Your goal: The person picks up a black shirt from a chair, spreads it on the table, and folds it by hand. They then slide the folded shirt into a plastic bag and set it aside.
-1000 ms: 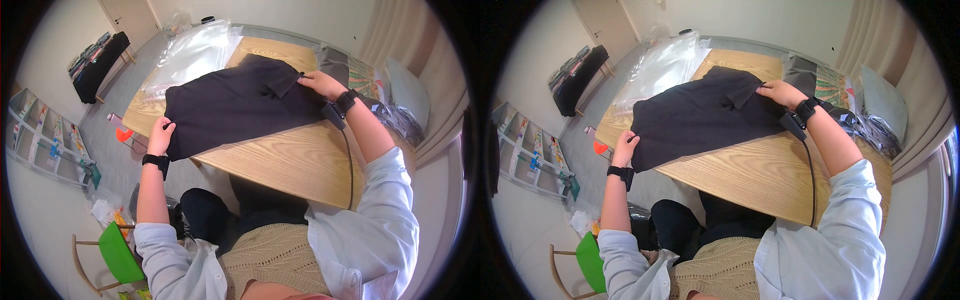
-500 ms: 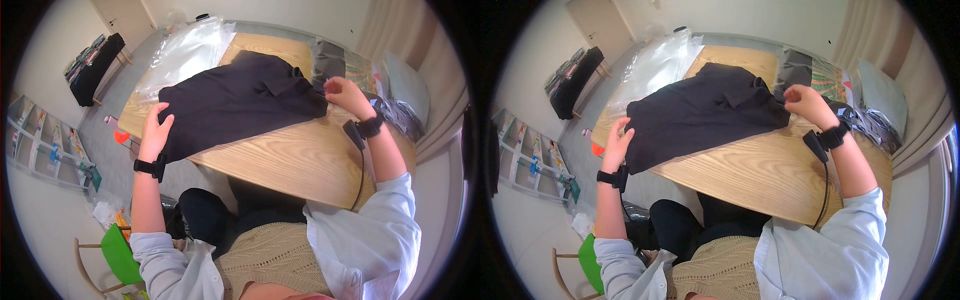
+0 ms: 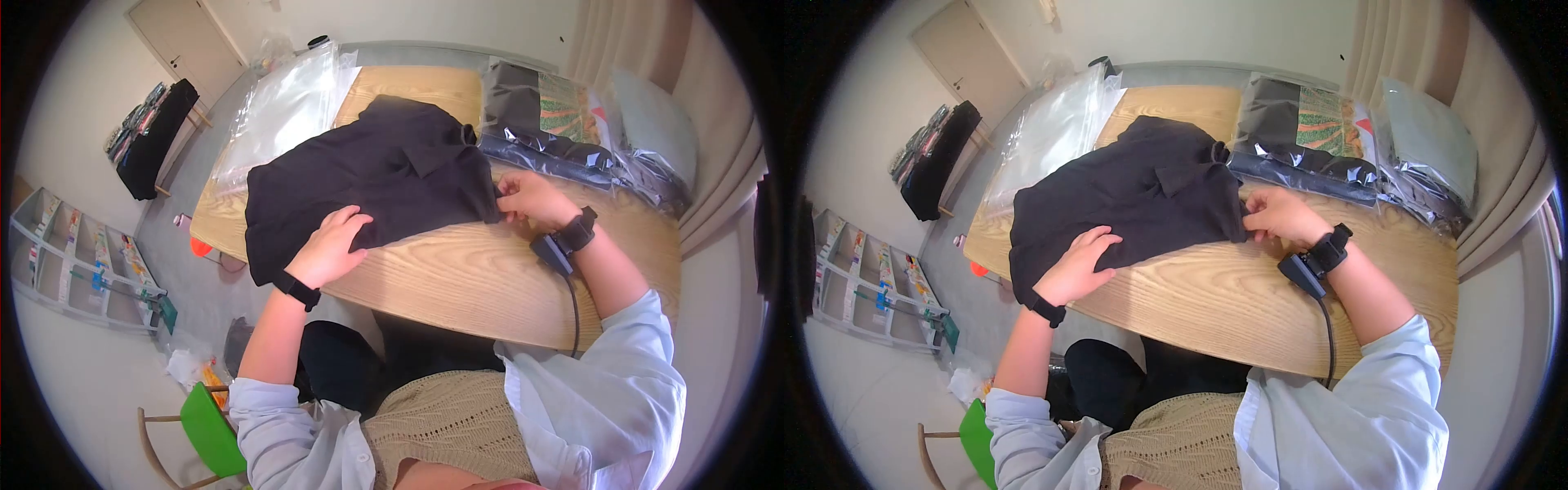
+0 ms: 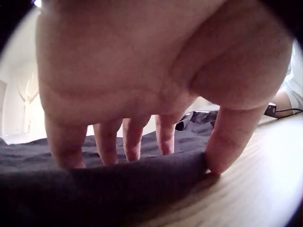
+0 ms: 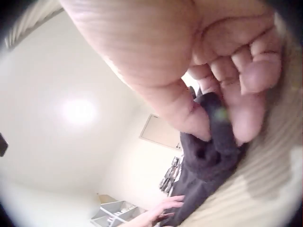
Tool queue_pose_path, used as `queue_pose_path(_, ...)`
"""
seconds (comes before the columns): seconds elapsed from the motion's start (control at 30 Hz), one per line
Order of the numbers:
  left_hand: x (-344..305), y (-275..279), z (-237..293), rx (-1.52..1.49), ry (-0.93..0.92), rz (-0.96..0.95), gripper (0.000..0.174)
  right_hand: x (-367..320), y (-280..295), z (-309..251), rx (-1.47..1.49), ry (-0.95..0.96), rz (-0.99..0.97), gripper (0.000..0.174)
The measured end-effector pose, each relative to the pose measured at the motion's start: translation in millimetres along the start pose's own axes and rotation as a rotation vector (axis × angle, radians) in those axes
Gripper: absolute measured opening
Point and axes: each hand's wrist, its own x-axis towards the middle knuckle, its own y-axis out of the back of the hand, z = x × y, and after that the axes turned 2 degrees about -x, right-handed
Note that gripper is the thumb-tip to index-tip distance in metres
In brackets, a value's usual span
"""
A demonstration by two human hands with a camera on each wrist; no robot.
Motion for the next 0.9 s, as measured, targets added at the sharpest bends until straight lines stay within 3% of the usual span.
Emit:
queue_pose_path(0.07,-11,7,4,0.066,-0.008,-0.023,0.042,-14,-11,-16,0.035,0.015,-0.045,0.013)
queue_pose_path(0.13,-23,10,1,0.093,0.011,-0.038,0.04,-24,-18,-25,-0.024,0.004,-0.241,0.014)
queue_pose_path(0.27,-47,20,-13,0.102,0.066,-0.033,0.043,-39,-17,-40,-0.425,-0.117,-0.445,0.015)
queue_pose_path(0.33,-53,25,-20,-0.022,0.063,-0.057,0.039,-36,-11,-37,-0.397,-0.111,-0.469,0.013)
queue_pose_path(0.43,-42,28,-16,-0.098,-0.005,0.04,0.033,-17,-10,-24,-0.151,0.189,0.125,0.017)
queue_pose_path(0.47,-35,28,-7,-0.183,-0.048,0.099,0.031,-9,-14,-18,-0.159,0.193,0.124,0.017)
queue_pose_path(0.53,-17,25,15,-0.212,-0.161,0.157,0.028,4,-22,-11,-0.036,0.41,0.342,0.029)
queue_pose_path(0.57,-8,23,23,-0.216,-0.192,0.136,0.03,5,-25,-12,0.023,0.266,0.243,0.031)
queue_pose_path(0.67,19,6,36,-0.194,-0.265,0.175,0.039,38,-24,21,0.198,0.2,0.147,0.027)
queue_pose_path(0.7,28,2,37,-0.189,-0.234,0.139,0.046,29,-23,8,0.212,0.131,0.144,0.018)
queue_pose_path(0.83,54,-17,36,-0.185,-0.096,0.109,0.054,21,-10,3,0.277,0.363,0.252,0.008)
queue_pose_path(0.9,57,-20,37,-0.181,-0.077,0.079,0.052,23,-2,7,0.211,0.309,0.279,0.008)
